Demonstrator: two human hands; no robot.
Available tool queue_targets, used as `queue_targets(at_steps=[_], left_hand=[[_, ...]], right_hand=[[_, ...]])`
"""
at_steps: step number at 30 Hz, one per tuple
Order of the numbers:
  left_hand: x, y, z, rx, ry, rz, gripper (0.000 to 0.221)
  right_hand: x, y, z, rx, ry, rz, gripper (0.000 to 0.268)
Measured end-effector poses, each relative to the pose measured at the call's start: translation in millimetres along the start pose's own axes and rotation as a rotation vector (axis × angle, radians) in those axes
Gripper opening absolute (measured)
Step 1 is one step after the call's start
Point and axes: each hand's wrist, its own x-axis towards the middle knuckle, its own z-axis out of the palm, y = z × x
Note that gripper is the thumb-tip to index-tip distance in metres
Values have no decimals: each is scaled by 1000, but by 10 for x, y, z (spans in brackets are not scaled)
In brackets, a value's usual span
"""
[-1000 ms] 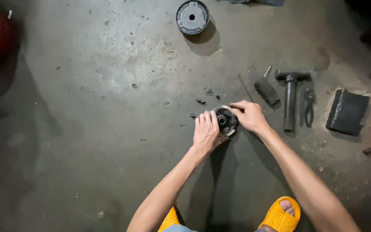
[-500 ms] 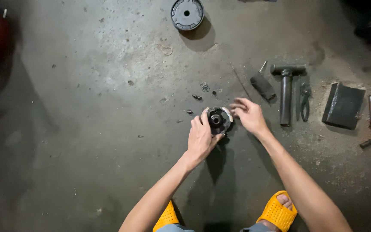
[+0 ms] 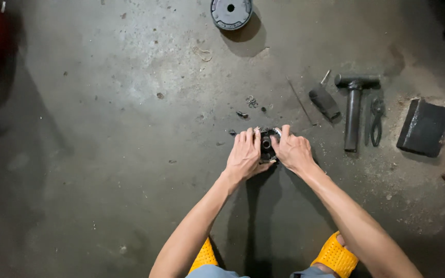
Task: The person sits on the workshop floor and works on a motorcycle clutch hub, fitting clutch shoes into the hub by hand and using a wrench and screwdriver to tighten and adjust components. They pick up small parts, position them in the hub, and reposition the assembly while working.
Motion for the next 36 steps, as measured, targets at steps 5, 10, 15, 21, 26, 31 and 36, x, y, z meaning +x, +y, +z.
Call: queue_targets(at_steps=[5, 10, 15, 21, 26, 31, 36], left_hand=[[-21, 70, -86, -37, 74, -46, 111], [-21, 348, -51, -12, 90, -203, 110], [-285, 505, -75, -336, -32, -367, 75], [79, 291, -612, -97, -226, -134, 118], [105, 196, -235, -2, -167, -119, 125], [-13, 124, -177, -75, -155, -168, 112], [40, 95, -52, -76, -132, -155, 111]], right_hand=[[-73, 15, -299, 205, 47, -32, 36], [-185, -78, -492, 773, 136, 335, 32], [169, 88, -499, 1245, 86, -5, 49], [51, 115, -669, 473, 195, 124, 41], [-43, 49, -403, 344, -32, 112, 45], [144, 9, -220, 95, -39, -30, 50], [111, -87, -274, 65, -46, -15, 44]])
